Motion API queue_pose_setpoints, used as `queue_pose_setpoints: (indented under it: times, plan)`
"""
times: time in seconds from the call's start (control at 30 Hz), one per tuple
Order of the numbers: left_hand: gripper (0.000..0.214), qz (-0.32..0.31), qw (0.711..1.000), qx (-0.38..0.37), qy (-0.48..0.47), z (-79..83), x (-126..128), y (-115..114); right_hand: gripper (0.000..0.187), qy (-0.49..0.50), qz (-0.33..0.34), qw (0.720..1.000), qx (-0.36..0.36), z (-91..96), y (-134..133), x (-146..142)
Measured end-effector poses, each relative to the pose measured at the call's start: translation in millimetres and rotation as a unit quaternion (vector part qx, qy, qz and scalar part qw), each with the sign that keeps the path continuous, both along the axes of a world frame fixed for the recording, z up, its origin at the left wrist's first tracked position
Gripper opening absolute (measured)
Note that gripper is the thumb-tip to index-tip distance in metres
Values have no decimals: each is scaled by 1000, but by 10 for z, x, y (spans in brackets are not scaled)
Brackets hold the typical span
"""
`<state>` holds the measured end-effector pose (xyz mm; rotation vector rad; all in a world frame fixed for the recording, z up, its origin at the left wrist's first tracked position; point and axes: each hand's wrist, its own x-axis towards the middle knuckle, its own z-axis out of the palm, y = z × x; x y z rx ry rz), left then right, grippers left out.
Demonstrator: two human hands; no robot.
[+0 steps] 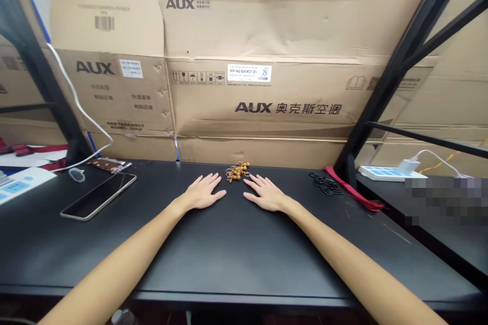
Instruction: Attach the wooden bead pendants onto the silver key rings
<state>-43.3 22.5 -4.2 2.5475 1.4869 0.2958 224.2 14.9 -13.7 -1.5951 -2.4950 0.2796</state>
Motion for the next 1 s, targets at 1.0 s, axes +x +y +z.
queue_pose_setpoints:
  times: [1.0]
  plan:
    - [77,5,1000,9,26,5,35,-14,70,56,-21,997,57,-59,122,20]
